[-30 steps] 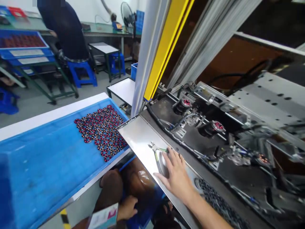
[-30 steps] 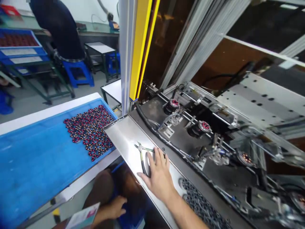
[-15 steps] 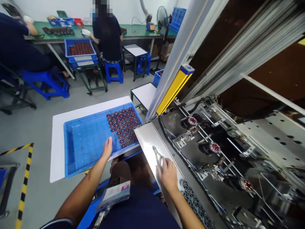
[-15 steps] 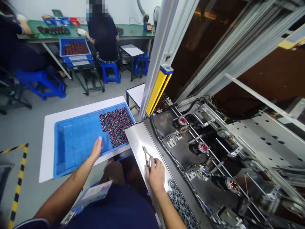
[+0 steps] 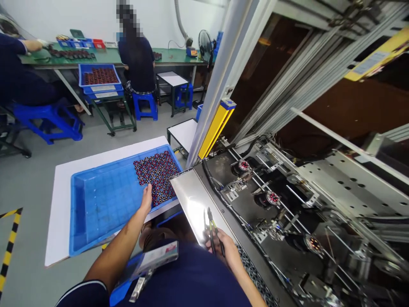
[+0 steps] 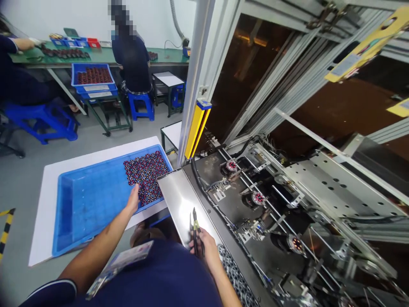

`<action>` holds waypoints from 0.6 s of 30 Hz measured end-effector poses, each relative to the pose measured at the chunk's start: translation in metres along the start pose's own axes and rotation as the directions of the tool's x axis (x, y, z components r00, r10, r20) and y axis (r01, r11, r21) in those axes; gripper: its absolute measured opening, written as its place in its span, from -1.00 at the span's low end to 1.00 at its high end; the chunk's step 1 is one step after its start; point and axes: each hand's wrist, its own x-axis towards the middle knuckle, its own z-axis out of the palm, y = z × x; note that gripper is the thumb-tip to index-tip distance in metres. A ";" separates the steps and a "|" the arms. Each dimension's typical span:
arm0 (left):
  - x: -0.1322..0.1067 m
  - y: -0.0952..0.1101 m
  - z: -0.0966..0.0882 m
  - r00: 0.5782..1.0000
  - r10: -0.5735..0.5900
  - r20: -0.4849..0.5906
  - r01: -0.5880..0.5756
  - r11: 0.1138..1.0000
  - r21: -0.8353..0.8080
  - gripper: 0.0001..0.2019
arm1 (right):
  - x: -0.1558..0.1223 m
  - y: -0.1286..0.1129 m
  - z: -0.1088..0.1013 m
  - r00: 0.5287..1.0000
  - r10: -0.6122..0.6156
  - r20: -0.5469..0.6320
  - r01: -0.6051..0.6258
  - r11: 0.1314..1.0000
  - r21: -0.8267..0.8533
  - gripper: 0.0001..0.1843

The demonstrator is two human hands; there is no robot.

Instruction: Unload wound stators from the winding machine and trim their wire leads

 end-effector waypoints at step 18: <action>-0.121 -0.048 0.125 0.123 0.566 0.815 -0.955 0.290 -0.057 -0.75 | 0.090 -0.146 0.002 0.959 -0.003 -0.284 0.204 0.704 0.680 -0.53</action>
